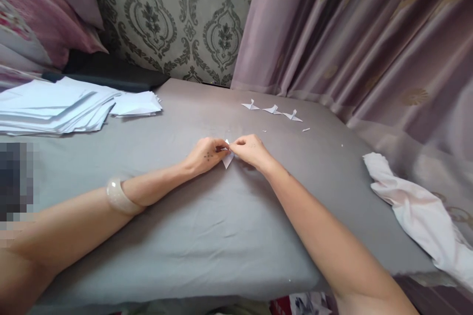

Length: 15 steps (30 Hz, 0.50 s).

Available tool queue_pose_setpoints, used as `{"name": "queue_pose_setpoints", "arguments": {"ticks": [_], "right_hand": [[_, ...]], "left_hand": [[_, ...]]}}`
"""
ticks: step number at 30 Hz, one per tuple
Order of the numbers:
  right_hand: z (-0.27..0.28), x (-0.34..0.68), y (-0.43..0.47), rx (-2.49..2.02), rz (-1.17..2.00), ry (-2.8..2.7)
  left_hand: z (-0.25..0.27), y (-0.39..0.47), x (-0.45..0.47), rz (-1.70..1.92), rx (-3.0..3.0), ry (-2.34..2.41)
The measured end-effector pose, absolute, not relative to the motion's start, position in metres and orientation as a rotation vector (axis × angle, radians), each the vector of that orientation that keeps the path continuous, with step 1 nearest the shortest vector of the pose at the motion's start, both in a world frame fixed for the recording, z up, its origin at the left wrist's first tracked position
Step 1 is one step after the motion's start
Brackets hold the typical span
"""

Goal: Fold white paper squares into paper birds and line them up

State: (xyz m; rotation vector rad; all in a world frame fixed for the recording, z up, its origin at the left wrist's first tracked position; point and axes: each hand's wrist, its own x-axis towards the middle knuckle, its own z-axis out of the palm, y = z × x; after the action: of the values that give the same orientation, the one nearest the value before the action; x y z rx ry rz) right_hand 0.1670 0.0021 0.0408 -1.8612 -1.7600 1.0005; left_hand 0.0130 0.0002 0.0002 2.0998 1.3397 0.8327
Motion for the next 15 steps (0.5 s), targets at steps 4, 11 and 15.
{"name": "queue_pose_setpoints", "arguments": {"ticks": [4, 11, 15], "right_hand": [[0.040, 0.166, 0.006, -1.876, 1.083, -1.660], [0.034, 0.171, 0.008, -1.809, 1.274, -1.530], [0.029, 0.174, 0.010, -1.763, 1.376, -1.442]], "left_hand": [[-0.001, 0.002, 0.013, 0.812, 2.108, 1.349], [-0.003, 0.004, 0.012, 0.800, 2.115, 1.347], [-0.003, 0.004, 0.012, 0.815, 2.111, 1.351]]}}
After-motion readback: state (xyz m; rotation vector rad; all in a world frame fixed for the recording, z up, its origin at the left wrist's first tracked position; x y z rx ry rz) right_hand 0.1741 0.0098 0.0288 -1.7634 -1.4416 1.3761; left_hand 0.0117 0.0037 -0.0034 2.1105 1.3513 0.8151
